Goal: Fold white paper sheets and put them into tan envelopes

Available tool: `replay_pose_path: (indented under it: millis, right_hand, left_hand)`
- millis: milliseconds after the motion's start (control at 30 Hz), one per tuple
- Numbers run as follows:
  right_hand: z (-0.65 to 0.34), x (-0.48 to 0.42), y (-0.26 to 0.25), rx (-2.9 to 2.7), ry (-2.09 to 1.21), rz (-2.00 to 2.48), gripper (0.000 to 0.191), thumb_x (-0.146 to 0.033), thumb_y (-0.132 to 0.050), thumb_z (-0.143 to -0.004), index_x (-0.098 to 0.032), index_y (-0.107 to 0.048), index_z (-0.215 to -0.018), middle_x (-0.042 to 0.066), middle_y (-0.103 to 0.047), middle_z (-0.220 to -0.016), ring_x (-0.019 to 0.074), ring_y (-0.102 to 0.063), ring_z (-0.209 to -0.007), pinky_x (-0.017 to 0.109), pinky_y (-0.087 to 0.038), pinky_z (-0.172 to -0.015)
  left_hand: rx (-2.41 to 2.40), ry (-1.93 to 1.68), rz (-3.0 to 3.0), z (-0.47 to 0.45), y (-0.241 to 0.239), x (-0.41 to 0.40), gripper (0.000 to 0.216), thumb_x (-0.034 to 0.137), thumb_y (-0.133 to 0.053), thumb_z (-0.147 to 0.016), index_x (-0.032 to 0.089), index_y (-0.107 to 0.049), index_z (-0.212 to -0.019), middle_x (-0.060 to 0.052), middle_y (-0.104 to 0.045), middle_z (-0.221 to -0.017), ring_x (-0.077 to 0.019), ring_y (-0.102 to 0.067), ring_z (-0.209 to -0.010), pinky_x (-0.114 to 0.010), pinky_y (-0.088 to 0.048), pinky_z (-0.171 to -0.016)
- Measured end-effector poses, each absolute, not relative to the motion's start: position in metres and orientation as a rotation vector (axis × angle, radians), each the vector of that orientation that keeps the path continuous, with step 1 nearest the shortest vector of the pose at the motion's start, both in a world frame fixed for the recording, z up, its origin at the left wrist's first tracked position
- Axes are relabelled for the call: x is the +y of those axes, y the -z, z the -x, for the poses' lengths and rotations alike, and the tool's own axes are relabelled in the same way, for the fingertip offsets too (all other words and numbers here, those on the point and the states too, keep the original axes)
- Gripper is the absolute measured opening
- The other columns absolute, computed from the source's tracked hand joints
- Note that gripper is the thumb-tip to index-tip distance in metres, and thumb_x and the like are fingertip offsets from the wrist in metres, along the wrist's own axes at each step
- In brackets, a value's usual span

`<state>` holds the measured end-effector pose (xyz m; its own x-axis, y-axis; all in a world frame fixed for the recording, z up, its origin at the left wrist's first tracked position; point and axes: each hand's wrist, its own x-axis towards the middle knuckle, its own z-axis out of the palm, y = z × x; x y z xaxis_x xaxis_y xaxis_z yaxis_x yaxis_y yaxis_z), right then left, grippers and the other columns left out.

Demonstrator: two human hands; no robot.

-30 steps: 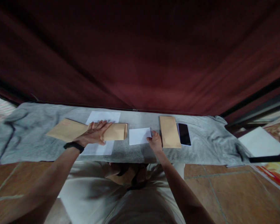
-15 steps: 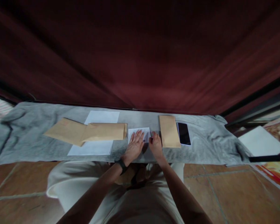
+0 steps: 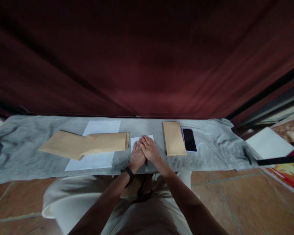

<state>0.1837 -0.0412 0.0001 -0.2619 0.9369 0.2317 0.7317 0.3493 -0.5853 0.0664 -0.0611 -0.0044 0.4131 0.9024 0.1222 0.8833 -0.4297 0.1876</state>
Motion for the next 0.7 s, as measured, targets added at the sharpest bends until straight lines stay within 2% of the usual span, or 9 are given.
replay_pose_path:
  millis: [167,333,400,500,700]
  right_hand:
    - [-0.194,-0.034,0.008,-2.089,-0.399,1.523,0.044,-0.026,-0.043,-0.105,-0.015,-0.053,-0.147,0.014,-0.051,-0.155,0.0248,-0.039,-0.148,0.049,-0.028,-0.124]
    - [-0.203,-0.009,-0.007,-2.106,-0.346,1.639,0.037,-0.020,-0.043,-0.103,-0.018,-0.063,-0.134,0.013,-0.064,-0.132,0.0244,-0.055,-0.126,0.042,-0.041,-0.113]
    - [-0.204,-0.004,-0.012,-2.120,-0.351,1.682,0.033,-0.020,-0.043,-0.103,-0.019,-0.067,-0.126,0.013,-0.065,-0.124,0.0253,-0.057,-0.119,0.042,-0.043,-0.108]
    - [-0.208,-0.006,-0.016,-2.113,-0.367,1.730,0.031,-0.019,-0.045,-0.101,-0.017,-0.068,-0.124,0.015,-0.064,-0.123,0.0269,-0.057,-0.118,0.043,-0.043,-0.107]
    - [-0.212,-0.025,-0.010,-2.023,-0.363,1.651,0.039,-0.017,-0.046,-0.101,-0.013,-0.061,-0.137,0.017,-0.061,-0.140,0.0254,-0.051,-0.135,0.044,-0.035,-0.120]
  left_hand:
    - [1.709,-0.343,-2.541,-0.065,0.001,-0.076,0.064,0.018,-0.039,-0.098,0.016,-0.030,-0.162,-0.016,-0.042,-0.161,-0.0291,-0.030,-0.154,-0.057,-0.020,-0.126]
    - [1.886,-0.352,-2.414,-0.065,-0.006,-0.094,0.058,0.033,-0.036,-0.104,0.026,-0.032,-0.161,-0.010,-0.042,-0.161,-0.0329,-0.028,-0.155,-0.070,-0.012,-0.123]
    - [1.882,-0.353,-2.405,-0.066,-0.008,-0.097,0.058,0.033,-0.037,-0.104,0.026,-0.033,-0.161,-0.010,-0.042,-0.161,-0.0322,-0.029,-0.154,-0.069,-0.013,-0.123]
    - [1.851,-0.382,-2.423,-0.067,-0.010,-0.099,0.057,0.032,-0.038,-0.104,0.026,-0.034,-0.160,-0.010,-0.044,-0.160,-0.0291,-0.031,-0.154,-0.063,-0.017,-0.126]
    - [1.870,-0.354,-2.396,-0.071,-0.008,-0.101,0.053,0.029,-0.035,-0.105,0.020,-0.041,-0.157,-0.013,-0.040,-0.162,-0.0276,-0.029,-0.155,-0.057,-0.021,-0.126]
